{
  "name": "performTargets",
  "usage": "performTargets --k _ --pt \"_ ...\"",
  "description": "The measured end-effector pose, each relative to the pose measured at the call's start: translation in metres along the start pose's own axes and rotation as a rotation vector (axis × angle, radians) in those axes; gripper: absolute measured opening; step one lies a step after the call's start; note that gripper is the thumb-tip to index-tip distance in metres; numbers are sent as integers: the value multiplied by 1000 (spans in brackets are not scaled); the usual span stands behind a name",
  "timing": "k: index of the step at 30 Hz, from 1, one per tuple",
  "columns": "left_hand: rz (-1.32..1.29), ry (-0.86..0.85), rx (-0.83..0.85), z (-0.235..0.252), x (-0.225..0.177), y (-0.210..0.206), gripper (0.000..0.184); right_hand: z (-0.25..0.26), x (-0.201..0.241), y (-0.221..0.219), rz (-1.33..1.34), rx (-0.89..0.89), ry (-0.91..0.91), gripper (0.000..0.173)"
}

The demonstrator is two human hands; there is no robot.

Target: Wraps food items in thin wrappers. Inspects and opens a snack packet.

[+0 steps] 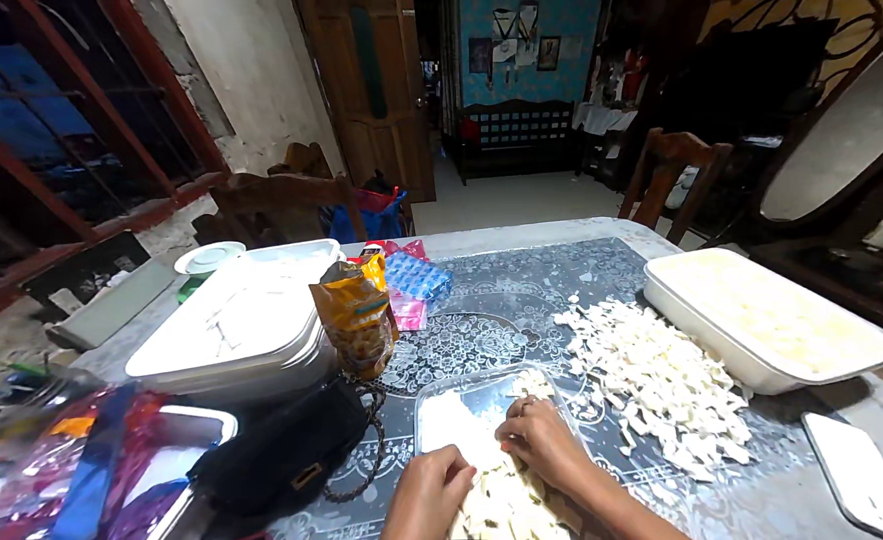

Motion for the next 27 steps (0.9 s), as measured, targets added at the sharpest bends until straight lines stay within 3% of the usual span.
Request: performTargets --k 6,10,15,17,21,27 --pt "17 -28 12 1 -4 0 20 -4 -1 2 76 90 -152 22" --pt "12 -33 -27 1 -5 -3 16 -6 -1 3 78 104 -188 23" --pt "-37 18 41 3 -1 -3 18 -7 -2 4 74 140 -177 20" --pt "24 -41 49 1 -5 -4 24 -7 0 4 83 138 -144 19" --pt "143 -177 -26 -1 -14 -8 21 -8 1 4 97 147 -153 21" --pt "128 -227 -144 -6 -20 -2 17 -6 1 2 85 172 -183 22"
Point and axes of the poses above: each hand's wrist, its own z-axis towards the middle knuckle, its own y-axis out of the back of the hand, x = y × z, the point moved 8 cm from there along z, towards the middle knuckle, and after that the axes turned 1 degree about -x, right-handed, at the moved point
